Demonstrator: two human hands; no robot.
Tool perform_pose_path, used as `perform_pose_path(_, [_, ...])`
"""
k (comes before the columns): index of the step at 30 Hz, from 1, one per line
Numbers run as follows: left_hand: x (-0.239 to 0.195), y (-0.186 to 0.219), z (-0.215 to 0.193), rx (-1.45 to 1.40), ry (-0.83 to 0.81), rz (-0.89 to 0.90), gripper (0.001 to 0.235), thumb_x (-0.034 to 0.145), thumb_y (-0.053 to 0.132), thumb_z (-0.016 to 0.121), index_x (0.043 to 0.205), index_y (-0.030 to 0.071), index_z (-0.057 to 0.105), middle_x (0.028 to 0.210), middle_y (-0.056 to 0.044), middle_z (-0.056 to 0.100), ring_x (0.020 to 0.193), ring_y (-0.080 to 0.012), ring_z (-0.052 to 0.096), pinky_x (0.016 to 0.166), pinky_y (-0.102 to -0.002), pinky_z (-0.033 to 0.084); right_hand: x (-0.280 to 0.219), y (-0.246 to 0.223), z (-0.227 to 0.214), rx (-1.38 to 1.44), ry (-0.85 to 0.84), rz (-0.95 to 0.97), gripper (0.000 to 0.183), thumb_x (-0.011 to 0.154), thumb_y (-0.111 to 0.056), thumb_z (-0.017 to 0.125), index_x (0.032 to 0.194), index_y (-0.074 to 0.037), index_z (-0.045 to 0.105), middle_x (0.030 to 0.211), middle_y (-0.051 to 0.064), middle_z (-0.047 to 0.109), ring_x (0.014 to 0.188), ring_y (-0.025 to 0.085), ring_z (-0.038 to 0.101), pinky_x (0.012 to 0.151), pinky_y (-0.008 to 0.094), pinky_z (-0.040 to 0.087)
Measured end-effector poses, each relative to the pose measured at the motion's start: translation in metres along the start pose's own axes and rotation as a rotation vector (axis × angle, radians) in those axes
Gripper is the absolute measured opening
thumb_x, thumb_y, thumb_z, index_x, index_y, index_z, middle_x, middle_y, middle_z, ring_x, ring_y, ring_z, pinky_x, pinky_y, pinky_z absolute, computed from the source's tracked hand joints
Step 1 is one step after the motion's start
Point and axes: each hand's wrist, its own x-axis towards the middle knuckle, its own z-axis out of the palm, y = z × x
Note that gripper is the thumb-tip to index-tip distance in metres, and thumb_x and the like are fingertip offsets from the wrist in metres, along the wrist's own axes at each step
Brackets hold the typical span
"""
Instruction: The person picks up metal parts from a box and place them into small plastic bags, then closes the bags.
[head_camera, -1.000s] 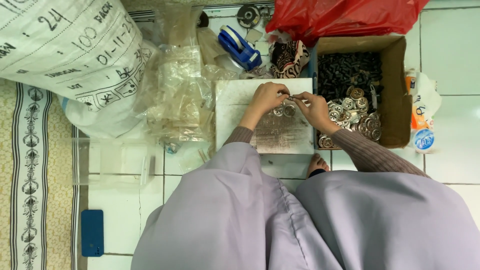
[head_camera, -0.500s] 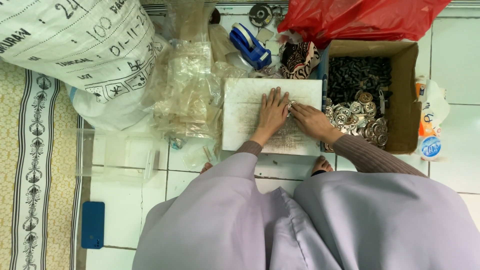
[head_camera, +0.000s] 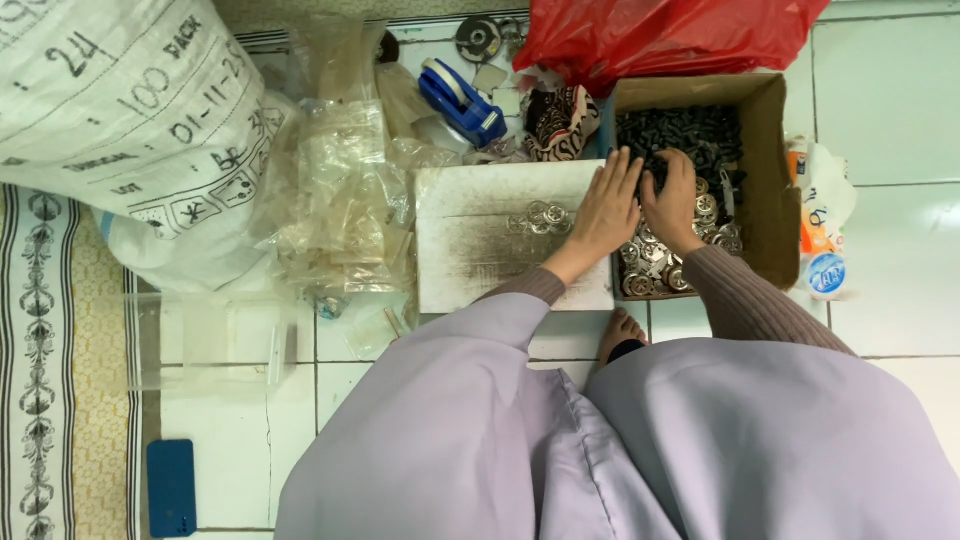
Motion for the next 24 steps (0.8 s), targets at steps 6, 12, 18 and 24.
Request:
perform_pose_path(6, [-0.008,0.048,0.056,0.207,-0.522,-0.029,0.064,0.085,0.02,0.072,0.138,-0.008,0.052,0.163,-0.032,0.025,0.156,-0.0402,0.02,0.129,-0.051,0.019,-0.038,0.065,-0.007,0.042,-0.45,0.409,0.078,0.094,-0.006,0.066,0.159,0.006,0.024,0.155,0.043,0.016,0.139,0.066,0.032,0.103,0.073,0.044])
perform_pose_path(12, [-0.034,0.035,0.11,0.695,-0.902,-0.009,0.062,0.102,0.024,0.047,0.159,0.006,0.028,0.164,-0.022,0.03,0.153,-0.0406,0.025,0.123,-0.063,0.016,-0.092,0.082,0.008,-0.547,-0.759,-0.052,0.086,0.085,-0.034,0.07,0.159,-0.006,0.037,0.155,0.031,0.04,0.139,0.048,0.049,0.096,0.052,0.059])
perform_pose_path(18, [-0.046,0.012,0.155,0.721,-0.97,0.081,0.063,0.097,0.016,0.058,0.151,-0.008,0.036,0.152,-0.036,0.04,0.137,-0.0488,0.048,0.105,-0.058,0.045,-0.093,0.109,0.03,-0.615,-0.668,-0.125,0.048,0.091,-0.021,0.064,0.136,-0.007,0.058,0.116,0.021,0.065,0.106,0.037,0.071,0.075,0.042,0.063])
perform_pose_path(24, [-0.044,0.031,0.114,0.595,-0.351,0.011,0.022,0.088,0.016,0.062,0.105,0.001,0.063,0.086,-0.011,0.069,0.069,-0.0206,0.071,0.062,-0.035,0.053,-0.071,0.092,0.009,-0.169,-0.684,0.356,0.053,0.087,-0.011,0.064,0.139,-0.005,0.052,0.103,0.027,0.072,0.096,0.044,0.073,0.071,0.053,0.061])
